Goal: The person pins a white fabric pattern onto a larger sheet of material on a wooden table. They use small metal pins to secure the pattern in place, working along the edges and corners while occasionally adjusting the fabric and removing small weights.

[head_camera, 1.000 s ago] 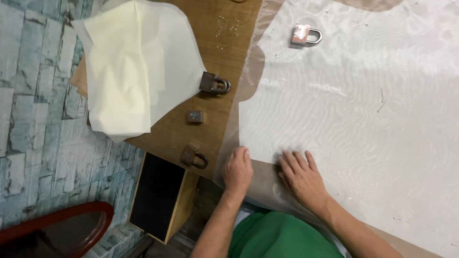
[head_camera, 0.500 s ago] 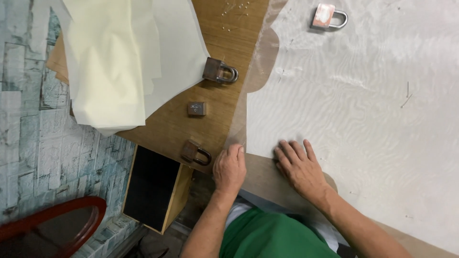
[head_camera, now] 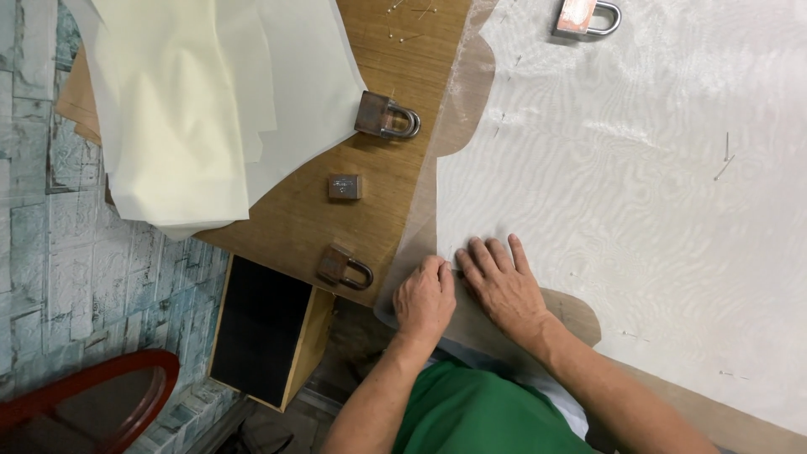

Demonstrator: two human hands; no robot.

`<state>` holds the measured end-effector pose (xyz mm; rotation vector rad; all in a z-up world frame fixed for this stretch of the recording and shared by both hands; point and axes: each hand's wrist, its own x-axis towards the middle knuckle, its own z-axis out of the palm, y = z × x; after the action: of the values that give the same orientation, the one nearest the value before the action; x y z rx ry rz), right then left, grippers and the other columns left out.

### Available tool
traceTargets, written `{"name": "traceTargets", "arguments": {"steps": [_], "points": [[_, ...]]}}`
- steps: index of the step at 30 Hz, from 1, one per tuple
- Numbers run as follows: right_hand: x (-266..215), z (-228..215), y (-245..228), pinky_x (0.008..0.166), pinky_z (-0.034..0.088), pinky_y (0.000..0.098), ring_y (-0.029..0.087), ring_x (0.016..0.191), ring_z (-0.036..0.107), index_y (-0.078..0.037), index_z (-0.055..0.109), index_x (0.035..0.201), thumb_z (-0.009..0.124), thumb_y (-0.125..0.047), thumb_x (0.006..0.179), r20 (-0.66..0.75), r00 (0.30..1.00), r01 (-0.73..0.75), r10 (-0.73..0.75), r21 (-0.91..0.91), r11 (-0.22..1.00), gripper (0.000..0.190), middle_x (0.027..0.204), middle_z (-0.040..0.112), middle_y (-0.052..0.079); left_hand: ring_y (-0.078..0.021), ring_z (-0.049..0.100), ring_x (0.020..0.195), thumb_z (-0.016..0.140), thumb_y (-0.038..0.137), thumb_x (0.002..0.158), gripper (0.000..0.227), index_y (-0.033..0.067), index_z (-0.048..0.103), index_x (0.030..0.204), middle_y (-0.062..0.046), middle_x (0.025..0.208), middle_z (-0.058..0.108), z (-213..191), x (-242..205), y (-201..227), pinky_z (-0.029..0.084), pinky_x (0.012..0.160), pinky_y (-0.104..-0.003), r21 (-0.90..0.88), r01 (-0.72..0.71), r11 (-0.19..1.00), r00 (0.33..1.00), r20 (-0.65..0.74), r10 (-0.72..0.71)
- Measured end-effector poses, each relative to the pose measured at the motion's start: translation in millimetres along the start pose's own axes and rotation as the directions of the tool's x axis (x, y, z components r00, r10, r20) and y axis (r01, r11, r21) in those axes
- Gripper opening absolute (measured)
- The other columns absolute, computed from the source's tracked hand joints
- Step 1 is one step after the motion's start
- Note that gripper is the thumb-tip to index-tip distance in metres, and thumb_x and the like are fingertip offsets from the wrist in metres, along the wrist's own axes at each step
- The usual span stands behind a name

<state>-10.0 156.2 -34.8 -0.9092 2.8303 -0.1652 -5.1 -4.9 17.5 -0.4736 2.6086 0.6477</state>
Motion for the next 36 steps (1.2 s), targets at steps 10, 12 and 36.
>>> {"name": "traceTargets", "arguments": {"steps": [10, 12, 36], "points": [[5, -8, 0, 0.125, 0.018, 0.0617, 0.030, 0.136, 0.047, -0.024, 0.043, 0.149, 0.046, -0.041, 0.102, 0.061, 0.998, -0.008, 0.009, -0.011, 1.000, 0.050, 0.143, 0.049, 0.008, -0.0406, 0.075, 0.077, 0.049, 0.035, 0.102, 0.025, 0.0161, 0.065, 0.101, -0.018, 0.079, 0.073, -9, -2, 8, 0.059, 0.065, -0.053, -0.004, -0.023, 1.000, 1.000, 0.014, 0.023], [4, -7, 0, 0.125, 0.019, 0.0615, 0.030, 0.136, 0.046, -0.024, 0.043, 0.149, 0.048, -0.039, 0.101, 0.046, 0.999, -0.003, 0.004, -0.035, 0.999, 0.050, 0.143, 0.048, 0.008, -0.0411, 0.075, 0.076, 0.049, 0.034, 0.102, 0.024, 0.0163, 0.065, 0.100, -0.018, 0.078, 0.072, -7, -1, 9, 0.058, 0.066, -0.054, 0.015, -0.030, 0.999, 0.999, 0.026, 0.030], [9, -15, 7, 0.123, 0.021, 0.0614, 0.029, 0.130, 0.050, -0.020, 0.046, 0.148, 0.049, -0.029, 0.100, 0.045, 0.999, 0.021, -0.020, -0.011, 1.000, 0.049, 0.139, 0.051, 0.009, -0.0413, 0.075, 0.086, 0.045, 0.034, 0.104, 0.029, 0.0134, 0.066, 0.102, -0.018, 0.086, 0.074, -9, 8, 15, 0.058, 0.071, -0.054, -0.065, 0.005, 0.998, 0.992, 0.123, 0.003]]}}
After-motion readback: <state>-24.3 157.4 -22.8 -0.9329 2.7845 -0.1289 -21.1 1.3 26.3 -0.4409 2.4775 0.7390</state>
